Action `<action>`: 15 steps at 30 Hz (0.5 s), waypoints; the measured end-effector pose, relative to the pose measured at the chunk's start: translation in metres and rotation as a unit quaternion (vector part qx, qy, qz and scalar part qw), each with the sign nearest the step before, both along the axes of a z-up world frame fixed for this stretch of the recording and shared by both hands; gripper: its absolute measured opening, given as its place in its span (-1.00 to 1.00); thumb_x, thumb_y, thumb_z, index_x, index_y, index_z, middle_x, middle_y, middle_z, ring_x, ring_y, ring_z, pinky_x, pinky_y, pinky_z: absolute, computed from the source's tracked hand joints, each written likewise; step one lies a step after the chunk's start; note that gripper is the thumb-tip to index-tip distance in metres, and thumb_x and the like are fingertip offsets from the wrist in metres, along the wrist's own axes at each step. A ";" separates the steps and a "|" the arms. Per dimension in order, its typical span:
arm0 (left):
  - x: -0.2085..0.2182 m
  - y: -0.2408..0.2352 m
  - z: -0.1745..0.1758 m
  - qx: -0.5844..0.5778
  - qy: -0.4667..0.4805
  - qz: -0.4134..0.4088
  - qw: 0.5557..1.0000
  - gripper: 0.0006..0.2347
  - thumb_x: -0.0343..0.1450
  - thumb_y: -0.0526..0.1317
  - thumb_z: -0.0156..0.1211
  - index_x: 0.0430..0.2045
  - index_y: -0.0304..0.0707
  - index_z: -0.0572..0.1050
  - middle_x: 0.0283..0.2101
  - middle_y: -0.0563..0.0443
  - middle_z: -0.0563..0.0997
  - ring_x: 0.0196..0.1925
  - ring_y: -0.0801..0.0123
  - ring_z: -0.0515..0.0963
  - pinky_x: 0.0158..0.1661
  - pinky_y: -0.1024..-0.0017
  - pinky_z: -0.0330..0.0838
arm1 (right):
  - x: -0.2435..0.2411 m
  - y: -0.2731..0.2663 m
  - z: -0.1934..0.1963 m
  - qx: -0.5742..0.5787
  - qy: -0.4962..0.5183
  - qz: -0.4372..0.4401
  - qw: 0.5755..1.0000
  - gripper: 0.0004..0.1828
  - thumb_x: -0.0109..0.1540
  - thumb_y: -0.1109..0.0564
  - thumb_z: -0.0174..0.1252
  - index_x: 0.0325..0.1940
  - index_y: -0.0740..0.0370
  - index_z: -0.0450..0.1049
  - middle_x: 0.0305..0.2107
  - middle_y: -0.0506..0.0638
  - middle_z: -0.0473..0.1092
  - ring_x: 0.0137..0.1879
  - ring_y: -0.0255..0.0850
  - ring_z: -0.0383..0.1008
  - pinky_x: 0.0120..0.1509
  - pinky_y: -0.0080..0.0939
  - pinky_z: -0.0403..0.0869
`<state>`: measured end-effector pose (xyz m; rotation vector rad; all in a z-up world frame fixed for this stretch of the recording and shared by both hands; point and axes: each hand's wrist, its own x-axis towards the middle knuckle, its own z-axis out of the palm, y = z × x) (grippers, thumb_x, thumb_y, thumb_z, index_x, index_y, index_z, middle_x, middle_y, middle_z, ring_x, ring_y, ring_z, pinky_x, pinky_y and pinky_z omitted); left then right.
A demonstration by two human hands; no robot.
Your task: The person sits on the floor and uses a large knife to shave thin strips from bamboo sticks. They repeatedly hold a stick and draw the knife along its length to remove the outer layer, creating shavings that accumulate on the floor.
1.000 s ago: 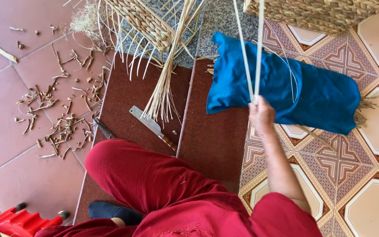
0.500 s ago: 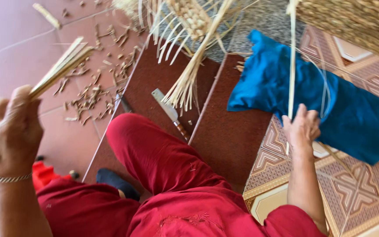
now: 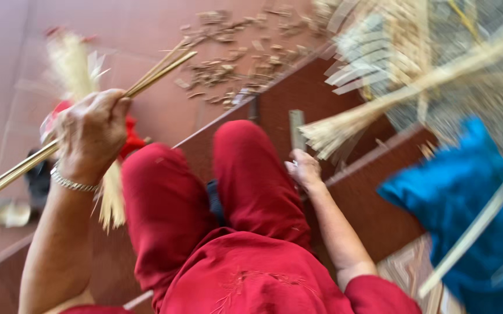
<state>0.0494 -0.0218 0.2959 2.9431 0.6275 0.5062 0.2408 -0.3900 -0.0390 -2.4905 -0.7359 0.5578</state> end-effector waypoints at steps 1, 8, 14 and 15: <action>-0.021 0.002 -0.002 -0.013 -0.011 0.024 1.000 -0.89 0.64 -0.18 0.25 -0.18 -0.19 0.62 -0.24 -0.11 0.64 -0.25 0.01 0.62 -0.23 0.17 0.45 | 0.006 0.000 -0.022 -0.028 0.002 -0.002 1.000 -0.62 0.14 -0.05 0.35 -0.06 0.14 0.47 -0.08 0.14 0.52 0.05 0.12 0.54 0.10 0.13 0.51; -0.150 0.070 -0.045 -0.067 -0.110 0.120 0.984 -0.89 0.57 -0.25 0.23 -0.11 -0.23 0.61 -0.20 -0.20 0.65 -0.19 0.01 0.67 -0.19 0.20 0.50 | 0.021 0.022 -0.083 -0.242 0.112 -0.026 0.963 -0.58 0.25 -0.03 0.26 0.09 0.20 0.40 -0.09 0.19 0.43 -0.02 0.11 0.45 0.00 0.12 0.45; -0.166 0.124 -0.156 -0.043 -0.084 0.124 0.988 -0.95 0.50 -0.23 0.24 -0.26 -0.12 0.61 -0.29 -0.09 0.66 -0.19 -0.01 0.61 -0.16 0.06 0.44 | 0.010 0.043 -0.058 -0.231 0.134 -0.053 0.962 -0.60 0.35 -0.01 0.16 0.18 0.24 0.36 -0.17 0.15 0.41 -0.13 0.03 0.41 -0.10 0.03 0.42; -0.164 0.128 -0.176 -0.075 -0.063 0.150 0.984 -0.93 0.47 -0.20 0.23 -0.28 -0.08 0.61 -0.32 -0.08 0.66 -0.20 -0.01 0.61 -0.22 0.04 0.41 | 0.010 0.049 -0.051 -0.222 0.134 -0.057 0.964 -0.61 0.36 0.00 0.15 0.19 0.24 0.35 -0.18 0.14 0.41 -0.15 0.01 0.40 -0.12 0.02 0.41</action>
